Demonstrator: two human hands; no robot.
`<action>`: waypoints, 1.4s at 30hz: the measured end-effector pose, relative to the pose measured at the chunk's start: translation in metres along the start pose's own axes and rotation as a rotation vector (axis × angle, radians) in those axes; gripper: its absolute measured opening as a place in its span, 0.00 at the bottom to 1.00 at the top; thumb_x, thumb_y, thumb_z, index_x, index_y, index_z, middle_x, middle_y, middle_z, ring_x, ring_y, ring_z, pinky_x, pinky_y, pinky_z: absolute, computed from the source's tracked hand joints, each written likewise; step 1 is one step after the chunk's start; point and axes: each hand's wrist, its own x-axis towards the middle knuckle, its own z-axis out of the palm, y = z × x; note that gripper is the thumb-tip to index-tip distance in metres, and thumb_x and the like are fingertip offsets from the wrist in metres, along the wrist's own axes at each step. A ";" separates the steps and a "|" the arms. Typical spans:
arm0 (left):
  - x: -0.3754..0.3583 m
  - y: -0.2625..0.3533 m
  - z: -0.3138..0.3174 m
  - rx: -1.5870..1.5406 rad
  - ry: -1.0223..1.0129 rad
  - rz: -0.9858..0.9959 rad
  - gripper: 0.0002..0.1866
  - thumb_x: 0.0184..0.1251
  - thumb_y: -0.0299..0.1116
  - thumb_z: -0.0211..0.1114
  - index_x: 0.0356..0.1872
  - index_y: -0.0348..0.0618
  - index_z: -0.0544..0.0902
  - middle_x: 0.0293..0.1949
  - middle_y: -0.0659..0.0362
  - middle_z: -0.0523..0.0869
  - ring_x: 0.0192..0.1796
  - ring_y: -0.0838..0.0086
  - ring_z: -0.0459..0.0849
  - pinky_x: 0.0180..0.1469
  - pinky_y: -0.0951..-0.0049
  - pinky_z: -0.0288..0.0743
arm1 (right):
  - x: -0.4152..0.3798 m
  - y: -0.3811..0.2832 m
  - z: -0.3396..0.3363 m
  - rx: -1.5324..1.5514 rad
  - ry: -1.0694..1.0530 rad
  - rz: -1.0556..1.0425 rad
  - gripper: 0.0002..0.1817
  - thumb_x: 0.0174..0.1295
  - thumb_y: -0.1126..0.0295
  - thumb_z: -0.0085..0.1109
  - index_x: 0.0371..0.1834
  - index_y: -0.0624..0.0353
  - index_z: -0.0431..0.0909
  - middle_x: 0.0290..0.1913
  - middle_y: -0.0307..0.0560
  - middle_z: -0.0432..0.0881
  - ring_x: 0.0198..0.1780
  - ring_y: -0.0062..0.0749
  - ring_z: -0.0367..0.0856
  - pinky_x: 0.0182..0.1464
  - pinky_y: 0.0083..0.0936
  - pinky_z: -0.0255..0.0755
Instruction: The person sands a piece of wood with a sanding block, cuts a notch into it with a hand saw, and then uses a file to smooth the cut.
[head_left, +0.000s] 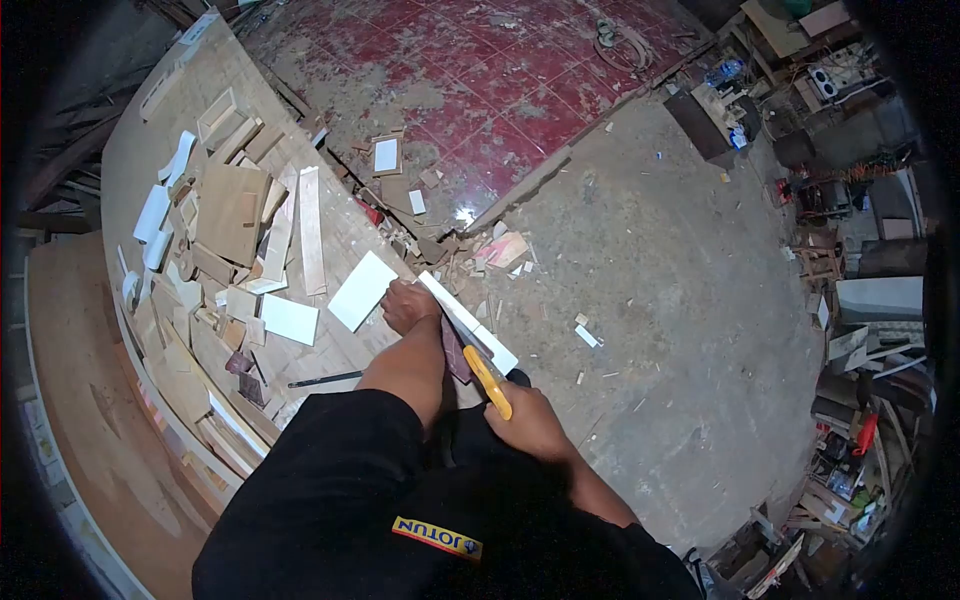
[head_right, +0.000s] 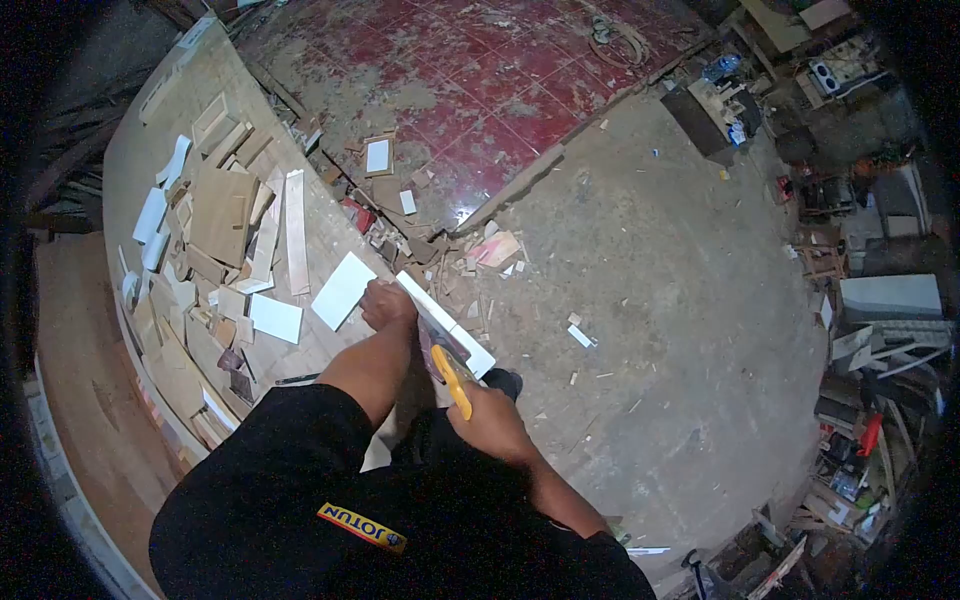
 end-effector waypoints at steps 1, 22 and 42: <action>0.000 -0.001 0.000 0.006 0.007 -0.005 0.12 0.69 0.39 0.55 0.45 0.46 0.79 0.48 0.53 0.84 0.56 0.55 0.80 0.56 0.52 0.73 | 0.001 -0.003 0.000 -0.016 0.016 0.020 0.16 0.57 0.63 0.59 0.40 0.66 0.82 0.34 0.68 0.83 0.43 0.64 0.84 0.47 0.51 0.77; 0.002 -0.003 0.002 -0.009 -0.047 0.000 0.10 0.70 0.38 0.55 0.46 0.46 0.78 0.49 0.54 0.83 0.57 0.55 0.78 0.58 0.52 0.71 | 0.014 0.001 -0.002 -0.010 0.047 0.017 0.13 0.58 0.65 0.59 0.36 0.66 0.79 0.30 0.67 0.81 0.37 0.65 0.83 0.38 0.49 0.76; -0.002 0.001 0.008 0.040 0.064 0.006 0.12 0.71 0.40 0.54 0.45 0.46 0.79 0.47 0.54 0.84 0.55 0.56 0.80 0.55 0.52 0.73 | 0.002 0.110 0.033 0.129 0.159 -0.241 0.09 0.54 0.68 0.62 0.27 0.63 0.76 0.26 0.64 0.80 0.31 0.61 0.83 0.33 0.43 0.76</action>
